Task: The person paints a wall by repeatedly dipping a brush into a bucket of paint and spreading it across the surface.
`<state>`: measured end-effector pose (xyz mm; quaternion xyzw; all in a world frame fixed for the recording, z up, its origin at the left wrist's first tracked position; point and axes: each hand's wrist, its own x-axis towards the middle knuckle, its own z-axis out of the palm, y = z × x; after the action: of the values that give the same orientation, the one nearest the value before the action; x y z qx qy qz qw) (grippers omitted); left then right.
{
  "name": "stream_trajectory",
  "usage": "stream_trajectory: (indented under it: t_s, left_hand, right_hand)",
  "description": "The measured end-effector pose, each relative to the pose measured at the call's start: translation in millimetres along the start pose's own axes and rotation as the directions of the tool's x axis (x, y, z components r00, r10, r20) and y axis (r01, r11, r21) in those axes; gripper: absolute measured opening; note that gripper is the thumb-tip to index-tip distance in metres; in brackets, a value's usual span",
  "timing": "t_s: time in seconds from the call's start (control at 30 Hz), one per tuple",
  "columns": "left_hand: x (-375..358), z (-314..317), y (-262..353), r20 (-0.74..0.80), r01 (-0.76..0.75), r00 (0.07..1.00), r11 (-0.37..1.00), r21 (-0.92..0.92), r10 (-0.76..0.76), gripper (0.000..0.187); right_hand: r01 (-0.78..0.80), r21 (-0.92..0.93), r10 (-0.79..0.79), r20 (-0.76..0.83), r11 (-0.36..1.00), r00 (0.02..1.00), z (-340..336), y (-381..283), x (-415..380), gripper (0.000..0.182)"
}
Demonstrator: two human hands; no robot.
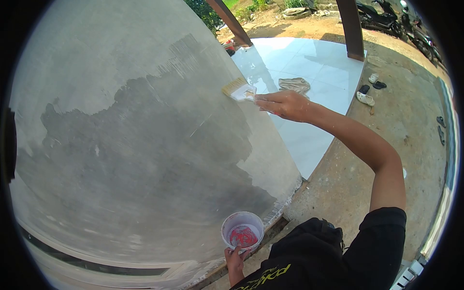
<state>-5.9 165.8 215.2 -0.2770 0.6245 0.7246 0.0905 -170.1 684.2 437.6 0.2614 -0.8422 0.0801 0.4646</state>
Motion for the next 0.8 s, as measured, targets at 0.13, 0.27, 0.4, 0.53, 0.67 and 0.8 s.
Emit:
stream_trajectory:
  t_s: [0.13,0.27,0.4,0.53,0.67,0.8]
  left_hand:
    - [2,-2,2,-0.008,-0.002,1.0,1.0,0.015,0.002,0.039]
    - [6,-1,5,0.03,-0.008,1.0,1.0,0.009,0.007,0.039]
    - [3,4,3,0.046,-0.024,0.999,1.0,-0.005,0.024,0.039]
    - [1,6,-2,0.04,-0.003,0.999,1.0,-0.008,0.003,0.039]
    - [-4,5,-7,0.029,0.01,1.0,1.0,0.006,-0.01,0.039]
    - [-11,0,-6,-0.004,0.023,1.0,0.999,-0.033,-0.023,0.038]
  right_hand:
    - [-0.043,0.036,0.034,0.23,0.998,0.973,-1,-14,-30,0.028]
    - [-0.006,0.02,0.001,0.239,1.0,0.971,-20,4,11,0.027]
    - [0.031,-0.138,-0.008,0.165,0.99,0.986,-55,20,73,0.038]
    - [-0.002,-0.171,-0.008,-0.058,0.985,0.998,-72,28,96,0.049]
    - [-0.027,-0.171,-0.002,-0.165,0.985,0.986,-44,21,76,0.05]
    - [-0.081,-0.094,0.07,-0.111,0.992,0.991,9,-10,3,0.048]
